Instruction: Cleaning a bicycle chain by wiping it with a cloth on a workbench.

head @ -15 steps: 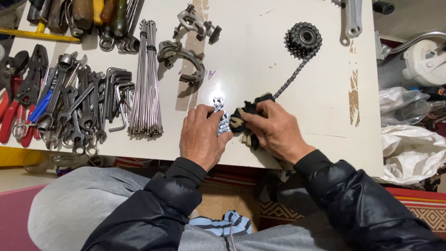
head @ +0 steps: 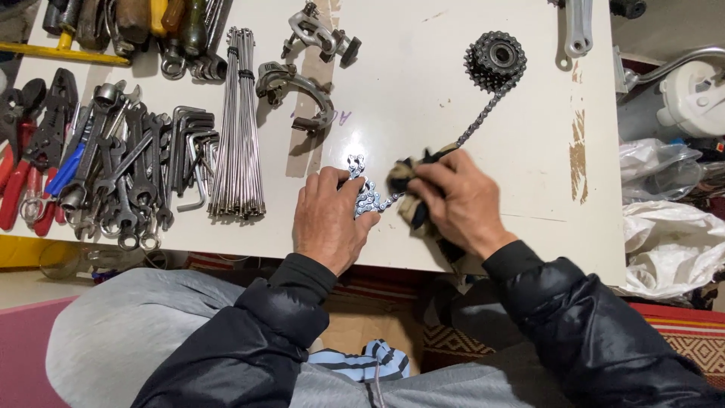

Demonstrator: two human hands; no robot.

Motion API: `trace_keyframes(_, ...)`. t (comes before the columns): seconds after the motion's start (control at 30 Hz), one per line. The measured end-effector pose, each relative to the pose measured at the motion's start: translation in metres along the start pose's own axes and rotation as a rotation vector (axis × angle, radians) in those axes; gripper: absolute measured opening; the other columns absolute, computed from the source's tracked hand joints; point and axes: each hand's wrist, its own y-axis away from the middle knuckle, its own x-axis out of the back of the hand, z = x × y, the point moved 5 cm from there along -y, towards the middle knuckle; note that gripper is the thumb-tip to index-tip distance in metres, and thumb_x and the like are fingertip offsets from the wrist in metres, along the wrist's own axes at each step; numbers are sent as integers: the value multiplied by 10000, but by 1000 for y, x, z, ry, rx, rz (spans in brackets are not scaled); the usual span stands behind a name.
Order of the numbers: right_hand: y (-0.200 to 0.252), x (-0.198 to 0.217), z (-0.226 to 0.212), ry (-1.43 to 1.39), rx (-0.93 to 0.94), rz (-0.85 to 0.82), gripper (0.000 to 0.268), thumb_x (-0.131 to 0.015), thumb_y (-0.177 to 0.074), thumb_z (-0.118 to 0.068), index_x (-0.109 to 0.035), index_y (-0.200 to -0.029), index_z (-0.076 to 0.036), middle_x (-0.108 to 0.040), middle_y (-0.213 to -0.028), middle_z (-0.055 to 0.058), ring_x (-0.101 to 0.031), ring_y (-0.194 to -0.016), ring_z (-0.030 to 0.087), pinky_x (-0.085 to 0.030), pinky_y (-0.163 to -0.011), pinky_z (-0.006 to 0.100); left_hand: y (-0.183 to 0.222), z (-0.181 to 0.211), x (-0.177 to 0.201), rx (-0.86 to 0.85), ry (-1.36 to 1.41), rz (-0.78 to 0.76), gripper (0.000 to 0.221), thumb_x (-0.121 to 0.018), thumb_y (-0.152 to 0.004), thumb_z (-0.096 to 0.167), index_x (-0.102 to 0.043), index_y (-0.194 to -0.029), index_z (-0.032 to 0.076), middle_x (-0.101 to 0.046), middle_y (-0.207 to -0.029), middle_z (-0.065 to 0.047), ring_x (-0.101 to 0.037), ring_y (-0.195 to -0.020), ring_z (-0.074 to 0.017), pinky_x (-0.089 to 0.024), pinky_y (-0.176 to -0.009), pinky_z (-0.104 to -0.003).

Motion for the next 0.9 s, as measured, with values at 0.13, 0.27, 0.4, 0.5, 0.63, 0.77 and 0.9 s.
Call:
trace_keyframes(0.13, 0, 3, 4, 7, -55, 1, 90, -741, -989, -277, -767, -1010, -194, -542, -875, 9, -676, -780, 224, -564, -685, 312, 0, -1, 0, 6, -9, 1, 505, -847, -795, 243, -687, -1198, -16, -536, -1153, -196, -540, -1044, -345, -431, -892, -449)
trace_keyframes(0.27, 8, -3, -19, -39, -4, -6, 107, -768, -932, -306, -746, -994, -221, -562, -889, 29, -694, -832, 276, -568, -702, 357, 0, -1, -1, 6, -17, 1, 516, -852, -791, 259, -687, -1201, -8, -535, -1155, -193, -542, -1043, -346, -433, -888, -449)
trace_keyframes(0.4, 4, 1, -2, -13, -34, 25, 50, -773, -942, -265, -750, -968, -230, -554, -871, 7, -692, -802, 248, -559, -693, 313, 1, -1, -1, 2, -11, -1, 517, -850, -792, 248, -684, -1207, -12, -532, -1155, -198, -541, -1047, -355, -435, -895, -459)
trace_keyframes(0.5, 6, -2, -5, -87, -17, 19, 52, -761, -942, -270, -743, -971, -230, -569, -863, 11, -694, -821, 249, -556, -699, 320, 1, -2, -2, 3, -13, 3, 510, -852, -788, 246, -690, -1197, -12, -538, -1153, -198, -545, -1044, -352, -436, -897, -458)
trace_keyframes(0.63, 10, -2, -25, -68, 32, -26, 40, -768, -909, -241, -747, -940, -255, -570, -823, -3, -697, -776, 246, -569, -690, 318, 1, -2, -2, -1, -21, 7, 515, -854, -787, 248, -689, -1198, -15, -541, -1153, -204, -546, -1039, -358, -435, -890, -460)
trace_keyframes(0.77, 3, 3, -9, -63, -26, 11, 70, -775, -923, -269, -757, -982, -235, -585, -841, 5, -700, -795, 235, -561, -683, 307, 1, -1, -1, -8, -7, 20, 519, -857, -782, 243, -685, -1197, -18, -537, -1154, -203, -544, -1042, -366, -434, -894, -465)
trace_keyframes(0.9, 12, -5, -25, -92, -19, -15, 94, -778, -900, -239, -766, -986, -200, -605, -841, 79, -705, -792, 324, -574, -655, 395, 2, -4, -5, -8, -14, 33, 532, -861, -768, 257, -683, -1194, -7, -527, -1158, -189, -530, -1046, -363, -426, -896, -463)
